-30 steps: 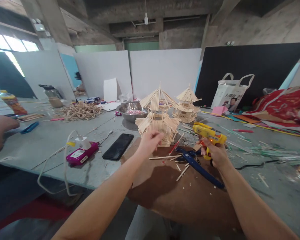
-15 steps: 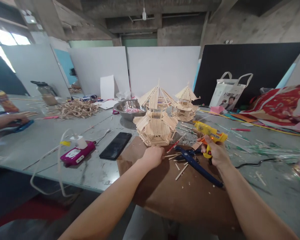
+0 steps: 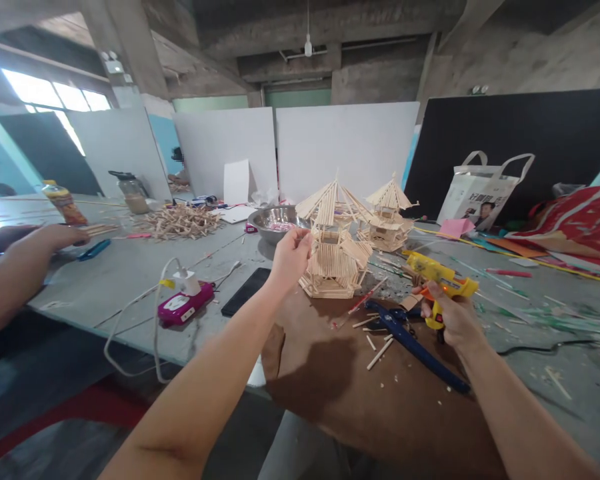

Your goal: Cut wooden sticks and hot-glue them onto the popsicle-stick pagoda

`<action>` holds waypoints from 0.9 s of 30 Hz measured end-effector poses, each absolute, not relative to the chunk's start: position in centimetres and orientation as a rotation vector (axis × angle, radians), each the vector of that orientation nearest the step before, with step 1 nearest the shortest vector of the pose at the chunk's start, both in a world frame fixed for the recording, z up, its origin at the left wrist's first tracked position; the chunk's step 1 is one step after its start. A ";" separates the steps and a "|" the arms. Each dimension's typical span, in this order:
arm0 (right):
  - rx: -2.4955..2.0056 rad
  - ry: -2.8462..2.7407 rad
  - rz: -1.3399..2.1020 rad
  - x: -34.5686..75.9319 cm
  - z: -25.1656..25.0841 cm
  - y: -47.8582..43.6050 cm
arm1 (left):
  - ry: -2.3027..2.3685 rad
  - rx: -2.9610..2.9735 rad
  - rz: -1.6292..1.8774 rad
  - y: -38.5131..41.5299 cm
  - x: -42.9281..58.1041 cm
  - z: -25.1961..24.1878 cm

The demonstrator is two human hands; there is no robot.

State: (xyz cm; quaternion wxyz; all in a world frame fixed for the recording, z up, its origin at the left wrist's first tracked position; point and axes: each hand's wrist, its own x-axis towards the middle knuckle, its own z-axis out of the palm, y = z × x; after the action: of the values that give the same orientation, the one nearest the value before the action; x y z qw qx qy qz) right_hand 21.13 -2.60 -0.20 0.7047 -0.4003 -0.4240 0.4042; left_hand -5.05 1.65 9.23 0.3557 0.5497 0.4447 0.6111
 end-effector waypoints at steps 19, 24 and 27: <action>-0.898 -0.940 0.897 21.0 0.0 -2.8 | 1.111 1.317 1.434 3.2 -4.1 9.3; -0.894 -0.949 0.907 21.0 0.2 -2.9 | 1.099 1.291 1.391 2.9 -3.9 9.7; -0.899 -0.944 0.918 21.0 0.2 -2.9 | 1.068 1.239 1.399 2.8 -3.7 9.9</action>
State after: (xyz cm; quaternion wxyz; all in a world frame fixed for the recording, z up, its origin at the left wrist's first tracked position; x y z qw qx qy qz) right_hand 21.00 -2.92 0.15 0.6986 -0.4035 -0.4236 0.4120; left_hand -3.73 2.81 9.88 0.4746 0.5067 0.4368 0.5720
